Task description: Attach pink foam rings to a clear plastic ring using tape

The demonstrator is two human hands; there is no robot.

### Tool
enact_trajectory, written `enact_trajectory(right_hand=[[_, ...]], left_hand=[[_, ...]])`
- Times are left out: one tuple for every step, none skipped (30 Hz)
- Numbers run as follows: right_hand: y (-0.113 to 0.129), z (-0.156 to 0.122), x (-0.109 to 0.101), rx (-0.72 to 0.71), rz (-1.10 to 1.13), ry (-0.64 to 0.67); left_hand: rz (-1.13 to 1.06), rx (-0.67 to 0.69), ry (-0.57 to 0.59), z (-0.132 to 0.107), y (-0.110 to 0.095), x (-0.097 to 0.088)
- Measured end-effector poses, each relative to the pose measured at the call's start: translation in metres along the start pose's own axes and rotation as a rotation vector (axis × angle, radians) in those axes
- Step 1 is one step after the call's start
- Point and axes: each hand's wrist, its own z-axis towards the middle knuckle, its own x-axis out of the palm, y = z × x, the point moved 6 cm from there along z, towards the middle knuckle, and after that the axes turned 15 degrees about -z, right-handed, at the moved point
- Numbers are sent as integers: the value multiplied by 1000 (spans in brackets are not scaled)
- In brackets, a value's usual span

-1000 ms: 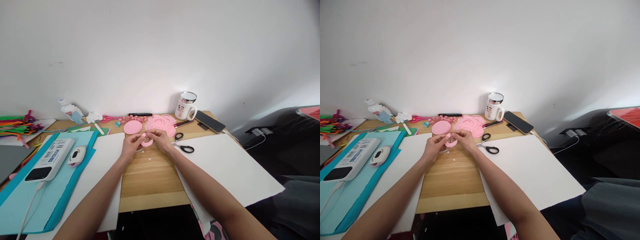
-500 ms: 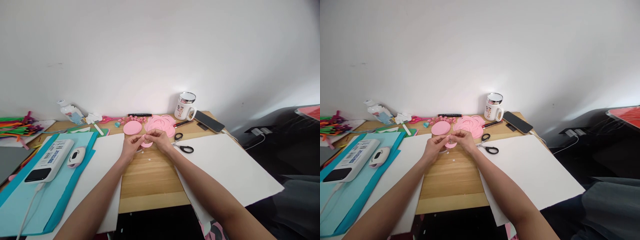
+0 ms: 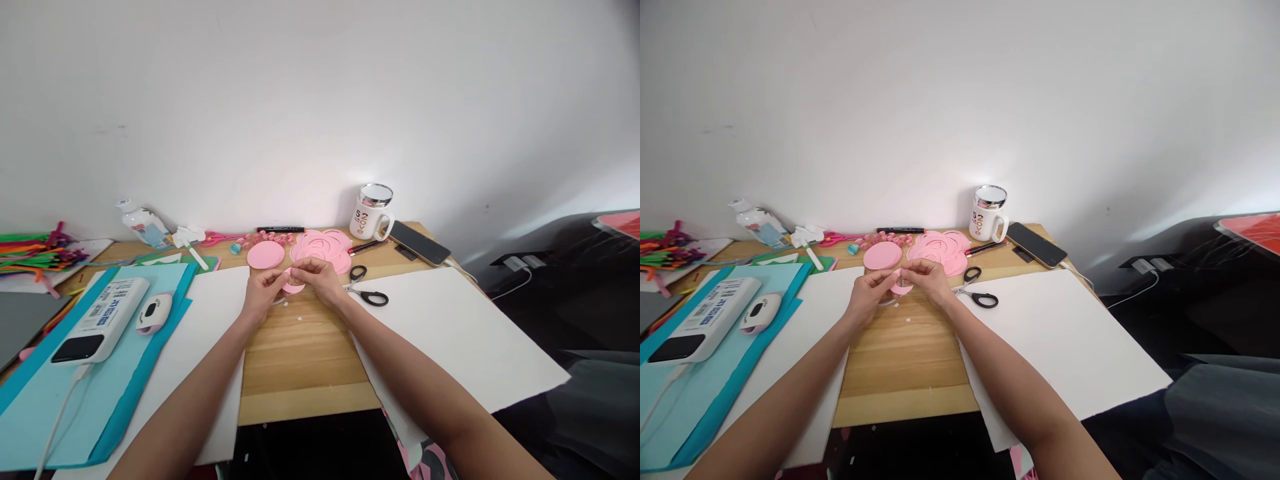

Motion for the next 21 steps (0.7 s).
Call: enact_trajectory(right_hand=[[0, 0, 0, 4, -4, -4], [1, -1, -1, 8, -8, -11], [1, -1, -1, 12, -11, -17], [0, 0, -1, 15, -11, -21], [0, 0, -1, 17, -11, -22], [0, 0, -1, 16, -9, -23], [-1, 0, -2, 14, -7, -25], [-1, 1, -2, 13, -6, -25], [-2, 1, -2, 13, -6, -24], [-2, 1, -2, 13, -4, -22], [-3, 1, -2, 14, 0, -18], [-4, 1, -1, 14, 8, -13], [-4, 1, -1, 16, 15, -8], [-4, 1, -1, 17, 24, -4], [-5, 1, -1, 18, 33, -1], [-5, 2, -1, 20, 41, 2], [-5, 2, -1, 20, 47, 6], [-4, 2, 0, 18, 50, 9], [-4, 1, 0, 15, 50, 13], [-3, 1, 0, 12, 46, 17], [-2, 1, 0, 10, 40, 19]], left_hand=[[2, 0, 1, 0, 0, 0], [6, 1, 3, 0, 0, 0], [10, 6, 5, 0, 0, 0], [13, 10, 8, 0, 1, 0], [15, 13, 11, 0, 1, -1], [15, 16, 15, 1, 1, -1], [14, 21, 19, 1, 1, -1], [13, 28, 22, 1, 1, -1], [12, 38, 21, 1, 0, -2], [14, 49, 17, 1, 0, -3], [16, 59, 12, 2, 0, -3], [19, 65, 7, 2, -1, -4], [20, 67, 6, 2, 0, -4], [18, 65, 6, 2, 0, -4], [15, 62, 7, 2, 0, -4], [14, 60, 7, 2, 0, -4], [17, 60, 6, 2, 0, -4], [22, 61, 6, 2, 0, -3], [28, 61, 7, 2, 0, -3], [31, 61, 10, 2, 0, -3], [31, 62, 14, 2, 0, -3]])
